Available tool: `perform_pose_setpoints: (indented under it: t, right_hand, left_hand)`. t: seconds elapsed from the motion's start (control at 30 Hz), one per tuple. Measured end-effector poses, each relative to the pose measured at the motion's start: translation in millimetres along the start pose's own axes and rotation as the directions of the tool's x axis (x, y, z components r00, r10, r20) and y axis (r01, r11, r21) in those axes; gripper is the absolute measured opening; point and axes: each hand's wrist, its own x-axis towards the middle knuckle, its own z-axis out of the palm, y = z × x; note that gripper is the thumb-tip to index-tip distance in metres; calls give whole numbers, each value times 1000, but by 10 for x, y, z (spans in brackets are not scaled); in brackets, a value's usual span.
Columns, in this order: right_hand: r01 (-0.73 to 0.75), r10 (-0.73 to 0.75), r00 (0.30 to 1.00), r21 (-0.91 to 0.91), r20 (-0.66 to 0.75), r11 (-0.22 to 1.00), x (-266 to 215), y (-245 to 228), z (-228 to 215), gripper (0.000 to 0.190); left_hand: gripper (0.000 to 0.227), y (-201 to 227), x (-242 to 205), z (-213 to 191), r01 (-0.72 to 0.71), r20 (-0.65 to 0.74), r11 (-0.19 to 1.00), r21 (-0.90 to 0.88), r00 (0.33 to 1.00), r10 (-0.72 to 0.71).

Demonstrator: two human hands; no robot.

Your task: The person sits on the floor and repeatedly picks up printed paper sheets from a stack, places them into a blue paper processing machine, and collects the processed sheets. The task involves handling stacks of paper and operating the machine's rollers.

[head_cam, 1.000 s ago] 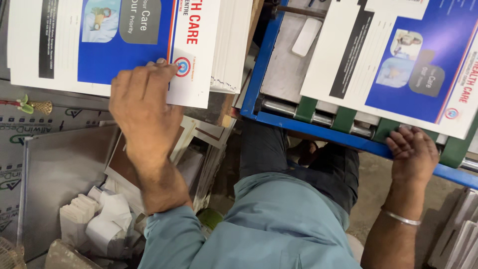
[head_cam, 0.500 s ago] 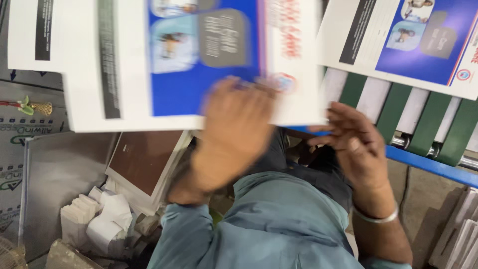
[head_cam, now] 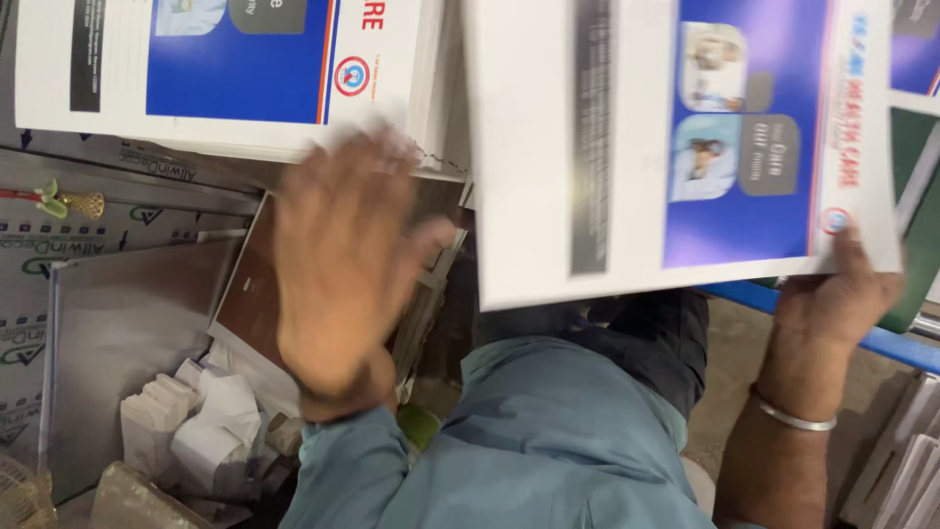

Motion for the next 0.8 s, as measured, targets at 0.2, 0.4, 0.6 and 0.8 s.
perform_pose_setpoints:
  t: [0.2, 0.4, 0.6, 0.8]
  right_hand:
    - [174, -197, 966, -140, -170, 975, 164, -87, -807, 30]
    - [167, -183, 981, -209, -62, 964, 118, -115, -1408, 34]
    - [212, -251, 966, -356, -68, 910, -349, -124, -1679, 34]
    - [147, -214, 968, -403, -127, 903, -705, -101, -1995, 35]
  left_hand:
    - [55, -444, -16, 179, 71, -136, 994, 87, 989, -59]
    - [39, -429, -109, 232, 80, -253, 996, 45, 965, -66]
    - [35, -349, -63, 289, 89, -306, 996, 17, 949, -79]
    - [29, -273, -49, 352, 137, -328, 990, 38, 937, -117]
